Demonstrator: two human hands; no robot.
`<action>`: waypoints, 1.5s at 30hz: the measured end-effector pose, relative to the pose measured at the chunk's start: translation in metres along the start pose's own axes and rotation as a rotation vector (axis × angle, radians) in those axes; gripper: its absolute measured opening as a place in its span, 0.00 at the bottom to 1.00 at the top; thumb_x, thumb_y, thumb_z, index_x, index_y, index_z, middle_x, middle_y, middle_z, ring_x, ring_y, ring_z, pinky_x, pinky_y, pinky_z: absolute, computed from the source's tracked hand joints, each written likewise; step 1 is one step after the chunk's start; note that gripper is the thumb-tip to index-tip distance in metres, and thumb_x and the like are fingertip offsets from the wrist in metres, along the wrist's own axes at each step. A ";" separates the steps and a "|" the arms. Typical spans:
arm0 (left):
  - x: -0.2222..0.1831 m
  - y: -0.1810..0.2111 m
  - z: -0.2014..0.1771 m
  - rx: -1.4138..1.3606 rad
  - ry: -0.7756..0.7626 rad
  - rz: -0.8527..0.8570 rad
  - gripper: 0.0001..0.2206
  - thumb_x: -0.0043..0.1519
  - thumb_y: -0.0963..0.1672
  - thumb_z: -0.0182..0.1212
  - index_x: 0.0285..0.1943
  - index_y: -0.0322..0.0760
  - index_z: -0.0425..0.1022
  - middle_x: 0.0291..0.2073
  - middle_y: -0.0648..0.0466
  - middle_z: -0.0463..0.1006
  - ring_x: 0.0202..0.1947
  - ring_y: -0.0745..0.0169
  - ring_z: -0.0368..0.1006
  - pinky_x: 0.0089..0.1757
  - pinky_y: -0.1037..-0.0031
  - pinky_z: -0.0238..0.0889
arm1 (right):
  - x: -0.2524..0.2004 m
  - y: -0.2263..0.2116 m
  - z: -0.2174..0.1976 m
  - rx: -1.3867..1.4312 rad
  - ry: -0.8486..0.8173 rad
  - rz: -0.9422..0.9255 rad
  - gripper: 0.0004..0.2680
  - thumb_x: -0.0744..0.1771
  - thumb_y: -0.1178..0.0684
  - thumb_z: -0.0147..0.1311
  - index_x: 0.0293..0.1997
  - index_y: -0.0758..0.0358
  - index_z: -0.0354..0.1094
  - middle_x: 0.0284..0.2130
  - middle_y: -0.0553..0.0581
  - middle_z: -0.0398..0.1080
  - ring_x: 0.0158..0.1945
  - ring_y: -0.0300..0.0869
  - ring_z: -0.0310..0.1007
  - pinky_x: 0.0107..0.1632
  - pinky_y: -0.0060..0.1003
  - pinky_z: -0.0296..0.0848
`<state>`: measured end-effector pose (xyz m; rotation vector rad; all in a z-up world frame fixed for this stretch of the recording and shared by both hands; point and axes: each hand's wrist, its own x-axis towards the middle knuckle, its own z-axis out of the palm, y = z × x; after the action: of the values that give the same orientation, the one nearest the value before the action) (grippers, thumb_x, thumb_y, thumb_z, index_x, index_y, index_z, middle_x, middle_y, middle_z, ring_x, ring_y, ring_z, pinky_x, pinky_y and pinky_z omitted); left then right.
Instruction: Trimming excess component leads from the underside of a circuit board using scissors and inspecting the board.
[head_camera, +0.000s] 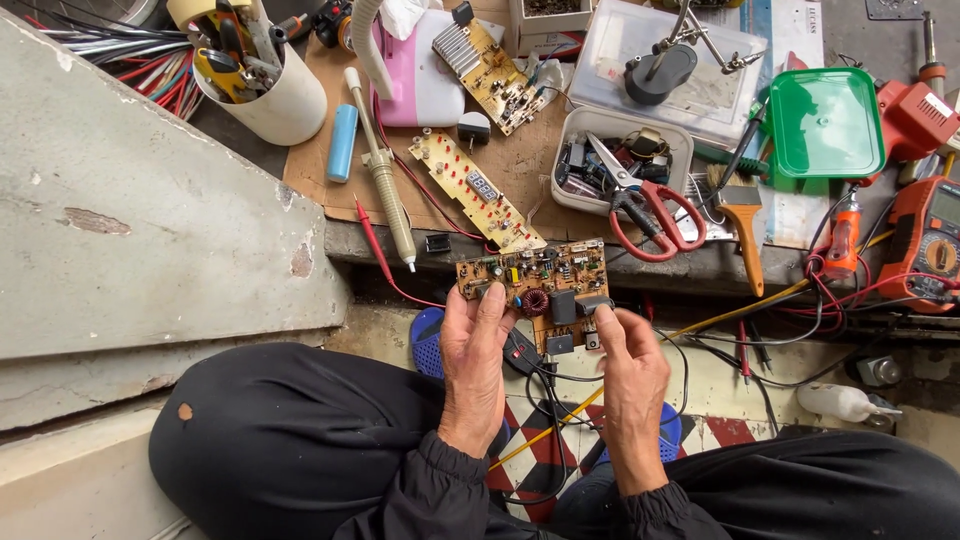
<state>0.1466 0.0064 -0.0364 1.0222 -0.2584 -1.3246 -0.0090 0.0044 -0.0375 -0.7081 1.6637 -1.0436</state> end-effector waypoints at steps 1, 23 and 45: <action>-0.001 0.000 0.000 0.010 -0.007 0.002 0.13 0.71 0.44 0.63 0.61 0.34 0.74 0.51 0.51 0.81 0.52 0.63 0.77 0.61 0.64 0.68 | -0.005 -0.009 0.002 -0.288 0.074 -0.109 0.17 0.69 0.40 0.58 0.57 0.63 0.75 0.47 0.58 0.79 0.51 0.44 0.79 0.54 0.41 0.78; -0.028 0.000 0.009 0.299 0.004 0.057 0.18 0.68 0.44 0.70 0.67 0.37 0.78 0.50 0.46 0.88 0.54 0.63 0.80 0.60 0.59 0.73 | 0.016 0.014 -0.001 -0.181 0.192 -0.413 0.04 0.72 0.54 0.68 0.50 0.60 0.80 0.38 0.54 0.78 0.40 0.36 0.76 0.49 0.37 0.78; -0.025 -0.004 0.008 0.314 -0.014 0.064 0.23 0.66 0.45 0.73 0.70 0.34 0.76 0.51 0.43 0.87 0.55 0.60 0.81 0.59 0.58 0.75 | 0.017 0.015 -0.002 -0.226 0.132 -0.434 0.02 0.71 0.55 0.69 0.45 0.60 0.82 0.41 0.54 0.77 0.43 0.35 0.75 0.49 0.34 0.77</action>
<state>0.1309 0.0250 -0.0256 1.2562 -0.5181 -1.2578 -0.0157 -0.0023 -0.0577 -1.2104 1.8035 -1.2329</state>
